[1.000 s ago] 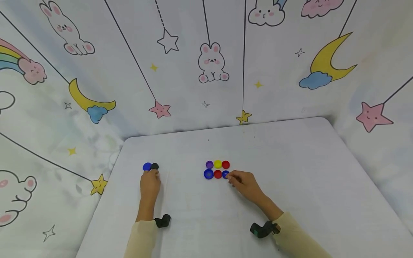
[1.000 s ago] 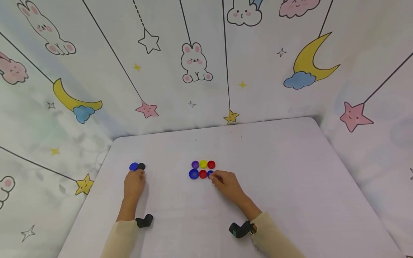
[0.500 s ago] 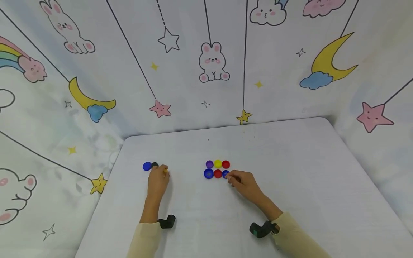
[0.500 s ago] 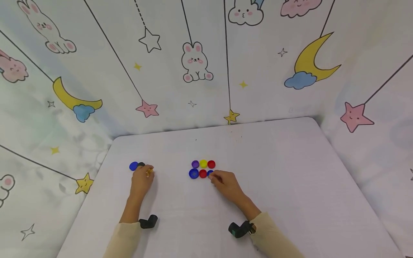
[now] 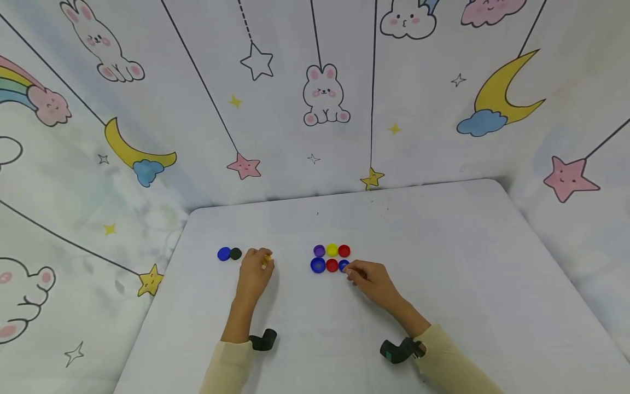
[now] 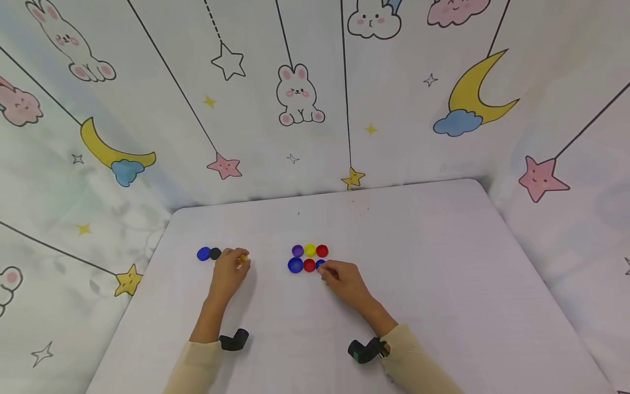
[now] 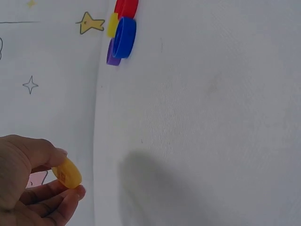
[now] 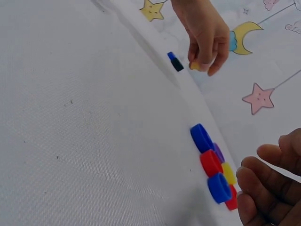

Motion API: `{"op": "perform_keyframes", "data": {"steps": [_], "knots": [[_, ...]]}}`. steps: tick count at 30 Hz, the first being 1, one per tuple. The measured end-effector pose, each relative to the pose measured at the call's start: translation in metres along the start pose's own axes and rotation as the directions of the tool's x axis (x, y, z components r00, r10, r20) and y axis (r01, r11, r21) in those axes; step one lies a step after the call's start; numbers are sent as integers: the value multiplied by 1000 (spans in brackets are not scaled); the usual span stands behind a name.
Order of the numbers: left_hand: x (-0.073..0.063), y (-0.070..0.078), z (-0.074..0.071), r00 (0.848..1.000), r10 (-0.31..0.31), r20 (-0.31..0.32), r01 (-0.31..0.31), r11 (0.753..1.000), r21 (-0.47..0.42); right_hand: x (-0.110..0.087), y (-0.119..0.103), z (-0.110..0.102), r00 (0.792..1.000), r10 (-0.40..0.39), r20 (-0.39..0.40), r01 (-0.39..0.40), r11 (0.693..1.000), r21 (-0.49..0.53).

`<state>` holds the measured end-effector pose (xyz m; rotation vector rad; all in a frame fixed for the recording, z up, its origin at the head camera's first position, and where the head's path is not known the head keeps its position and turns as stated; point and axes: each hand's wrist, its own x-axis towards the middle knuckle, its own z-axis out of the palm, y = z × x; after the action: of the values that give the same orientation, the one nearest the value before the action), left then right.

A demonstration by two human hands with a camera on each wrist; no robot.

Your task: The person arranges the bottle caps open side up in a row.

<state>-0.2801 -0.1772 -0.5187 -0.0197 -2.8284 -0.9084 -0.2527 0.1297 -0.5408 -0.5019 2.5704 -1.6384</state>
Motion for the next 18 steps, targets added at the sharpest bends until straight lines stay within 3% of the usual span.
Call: {"op": "perform_keyframes", "data": {"steps": [10, 18], "knots": [[-2, 6, 7, 998, 54, -22, -54, 998, -21, 0, 1, 1, 1000, 4, 10, -4, 1000, 5], [-4, 8, 17, 984, 176, 7, -175, 982, -68, 0, 0, 2, 1000, -10, 14, 10, 1000, 11]]}}
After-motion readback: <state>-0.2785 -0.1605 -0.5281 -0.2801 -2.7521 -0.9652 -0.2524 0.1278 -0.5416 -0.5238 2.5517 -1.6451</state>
